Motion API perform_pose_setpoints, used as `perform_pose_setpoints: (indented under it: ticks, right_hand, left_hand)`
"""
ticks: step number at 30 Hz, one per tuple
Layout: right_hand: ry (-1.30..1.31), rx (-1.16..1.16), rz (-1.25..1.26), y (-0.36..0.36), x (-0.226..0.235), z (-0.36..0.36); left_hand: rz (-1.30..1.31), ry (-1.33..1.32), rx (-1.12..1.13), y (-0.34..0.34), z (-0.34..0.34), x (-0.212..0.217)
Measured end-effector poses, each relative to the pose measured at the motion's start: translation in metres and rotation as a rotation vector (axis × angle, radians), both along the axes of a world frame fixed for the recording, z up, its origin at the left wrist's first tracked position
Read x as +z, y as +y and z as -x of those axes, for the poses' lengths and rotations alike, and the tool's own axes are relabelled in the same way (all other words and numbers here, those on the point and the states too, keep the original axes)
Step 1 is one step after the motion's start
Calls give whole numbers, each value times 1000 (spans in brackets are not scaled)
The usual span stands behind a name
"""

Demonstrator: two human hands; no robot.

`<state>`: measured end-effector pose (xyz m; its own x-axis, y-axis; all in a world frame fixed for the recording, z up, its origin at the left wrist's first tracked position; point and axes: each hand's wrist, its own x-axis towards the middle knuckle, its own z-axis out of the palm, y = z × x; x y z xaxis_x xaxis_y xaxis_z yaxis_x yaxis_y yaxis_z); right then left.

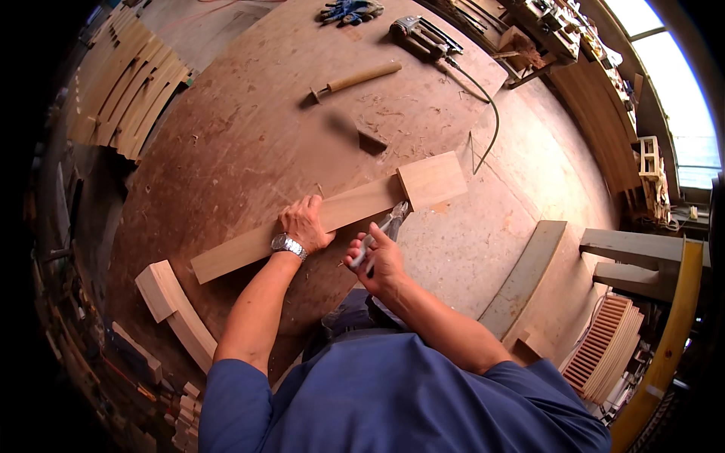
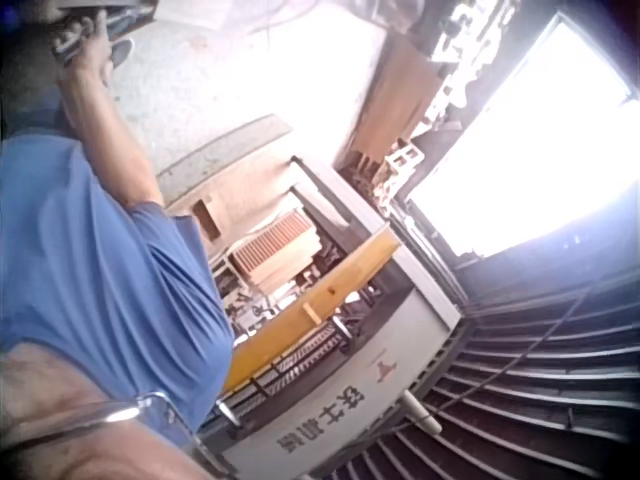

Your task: The person assembles wooden frames by picking up planks from a stack, placing them on a workbench, and joining them with a chisel and pliers. The person repeatedly handles multiple planks, aligns them into rectangular frames, and secures the joints.

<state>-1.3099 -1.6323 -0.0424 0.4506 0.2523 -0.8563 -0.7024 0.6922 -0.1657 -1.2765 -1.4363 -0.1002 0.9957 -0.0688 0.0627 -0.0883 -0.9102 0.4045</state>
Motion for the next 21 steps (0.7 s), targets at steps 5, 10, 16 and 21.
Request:
perform_pose_setpoints:
  ticks: [5, 10, 16, 21]
  right_hand:
    - [32, 202, -168, -61, 26, 0]
    - [14, 632, -234, -136, 27, -17]
    - [-214, 1477, 405, -229, 37, -64]
    - [-313, 1145, 500, -221, -1, -19]
  left_hand:
    - [10, 0, -11, 0, 1, 3]
    - [18, -22, -26, 0, -2, 7]
    - [9, -21, -10, -2, -5, 10]
    - [-4, 7, -11, -2, -1, 11]
